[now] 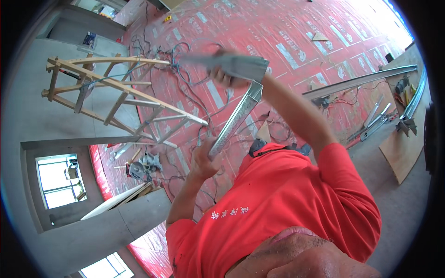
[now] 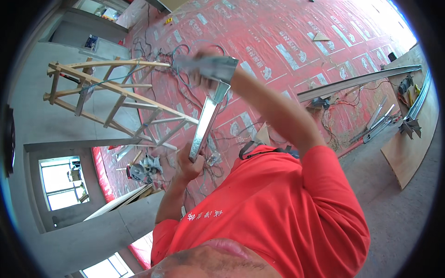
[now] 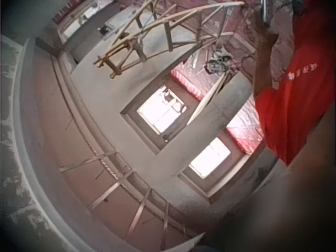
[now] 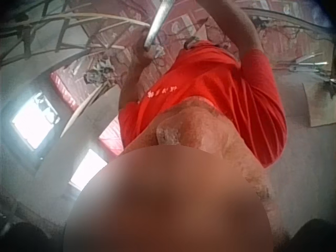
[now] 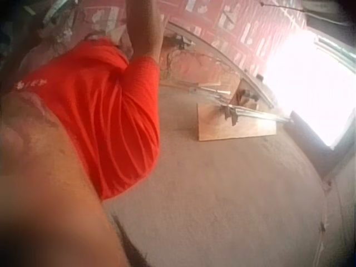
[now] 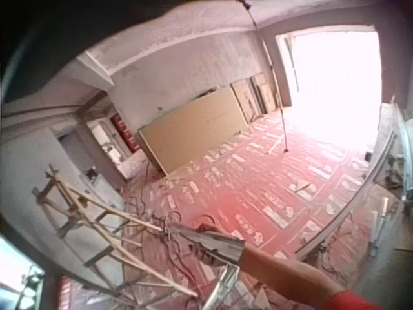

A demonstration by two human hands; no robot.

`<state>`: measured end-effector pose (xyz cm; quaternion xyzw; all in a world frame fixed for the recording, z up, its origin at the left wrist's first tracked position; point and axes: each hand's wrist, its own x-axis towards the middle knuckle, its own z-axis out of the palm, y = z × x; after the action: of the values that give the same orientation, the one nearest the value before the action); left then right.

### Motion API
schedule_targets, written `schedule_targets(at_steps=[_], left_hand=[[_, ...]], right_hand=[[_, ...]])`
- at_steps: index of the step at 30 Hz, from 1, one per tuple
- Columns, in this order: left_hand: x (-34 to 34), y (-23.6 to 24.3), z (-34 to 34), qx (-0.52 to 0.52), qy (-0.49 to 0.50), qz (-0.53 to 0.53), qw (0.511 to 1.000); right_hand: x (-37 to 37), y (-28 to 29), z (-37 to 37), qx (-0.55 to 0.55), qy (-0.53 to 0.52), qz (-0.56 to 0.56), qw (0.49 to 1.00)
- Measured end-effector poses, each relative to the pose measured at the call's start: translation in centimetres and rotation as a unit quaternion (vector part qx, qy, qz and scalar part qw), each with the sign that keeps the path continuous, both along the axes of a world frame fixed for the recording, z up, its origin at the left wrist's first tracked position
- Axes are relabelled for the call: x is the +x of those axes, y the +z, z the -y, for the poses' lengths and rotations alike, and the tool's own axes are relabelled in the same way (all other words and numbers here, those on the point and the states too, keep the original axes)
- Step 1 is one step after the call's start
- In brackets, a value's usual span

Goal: Cutting metal studs to size using an electric angle grinder on a construction site.

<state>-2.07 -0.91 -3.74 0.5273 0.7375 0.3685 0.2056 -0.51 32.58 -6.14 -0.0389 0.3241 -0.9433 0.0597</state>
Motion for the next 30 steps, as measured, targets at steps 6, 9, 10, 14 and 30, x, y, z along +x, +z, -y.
schedule_targets(at_steps=[6,9,10,14,30], left_hand=[[-7.1,-3.0,2.7,-0.149,0.1,0.155,0.972],[-10.4,-5.0,2.0,-0.18,0.108,0.44,0.873],[-11.0,-6.2,2.4,-0.172,0.107,0.453,0.868],[-12.7,-6.6,1.4,-0.166,0.173,0.47,0.849],[-11.6,-6.3,-17.6,-0.071,0.049,0.266,0.96]], right_hand=[[4.4,7.5,-7.9,0.14,-0.579,-0.112,0.796],[11.4,13.6,-7.4,-0.142,-0.48,-0.21,0.84],[13.4,13.4,-7.7,-0.084,-0.521,-0.183,0.83],[23.6,2.1,-7.3,0.27,-0.704,0.133,0.644],[41.2,-26.7,39.4,0.183,-0.478,0.842,0.169]])
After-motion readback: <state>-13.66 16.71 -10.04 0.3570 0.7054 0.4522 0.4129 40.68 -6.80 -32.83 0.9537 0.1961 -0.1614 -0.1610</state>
